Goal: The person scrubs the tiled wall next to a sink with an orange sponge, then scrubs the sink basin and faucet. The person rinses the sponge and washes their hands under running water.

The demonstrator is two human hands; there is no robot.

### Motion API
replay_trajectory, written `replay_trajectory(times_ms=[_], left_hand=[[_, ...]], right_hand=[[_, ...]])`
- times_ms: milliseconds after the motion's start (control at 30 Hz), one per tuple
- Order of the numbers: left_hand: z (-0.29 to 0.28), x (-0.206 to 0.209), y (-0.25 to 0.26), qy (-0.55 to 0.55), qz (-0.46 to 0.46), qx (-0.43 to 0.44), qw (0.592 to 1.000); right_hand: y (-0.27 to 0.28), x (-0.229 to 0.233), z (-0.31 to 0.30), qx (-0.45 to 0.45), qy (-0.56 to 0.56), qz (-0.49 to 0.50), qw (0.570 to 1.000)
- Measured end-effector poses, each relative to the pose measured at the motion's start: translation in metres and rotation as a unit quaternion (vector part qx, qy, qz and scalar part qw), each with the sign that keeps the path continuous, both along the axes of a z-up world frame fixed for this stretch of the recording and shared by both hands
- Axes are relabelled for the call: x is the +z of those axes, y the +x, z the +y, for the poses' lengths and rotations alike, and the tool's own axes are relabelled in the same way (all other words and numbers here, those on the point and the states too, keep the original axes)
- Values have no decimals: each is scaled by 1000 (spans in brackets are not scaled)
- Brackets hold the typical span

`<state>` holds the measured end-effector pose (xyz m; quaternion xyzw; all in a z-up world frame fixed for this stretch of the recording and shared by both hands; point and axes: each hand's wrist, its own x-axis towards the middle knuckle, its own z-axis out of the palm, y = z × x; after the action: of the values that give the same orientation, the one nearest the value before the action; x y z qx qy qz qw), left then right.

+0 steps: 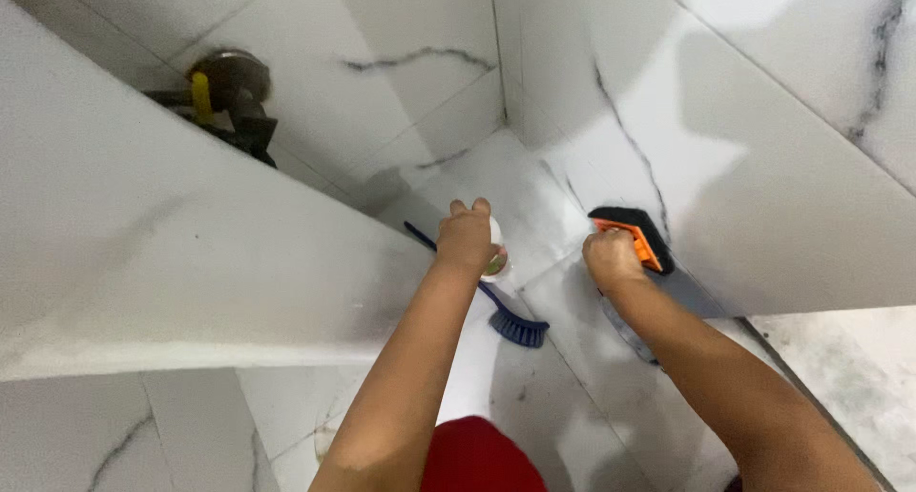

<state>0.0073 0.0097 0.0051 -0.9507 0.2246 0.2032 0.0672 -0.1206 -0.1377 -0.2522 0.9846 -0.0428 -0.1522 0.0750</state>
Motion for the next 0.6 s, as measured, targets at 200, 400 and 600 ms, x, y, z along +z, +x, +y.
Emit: replay_trajectory(times_ms=[200,400,600], left_hand=[[-14,-9,2,10,14,23,1000],[-13,-2,-1,29,26,60,997],[-20,2,-2,46,12,68,997]], right_hand=[[92,-56,12,27,28,-16,999],[278,-30,8,33,3,-102,994],[350,-19,17,35,-81,-108,990]])
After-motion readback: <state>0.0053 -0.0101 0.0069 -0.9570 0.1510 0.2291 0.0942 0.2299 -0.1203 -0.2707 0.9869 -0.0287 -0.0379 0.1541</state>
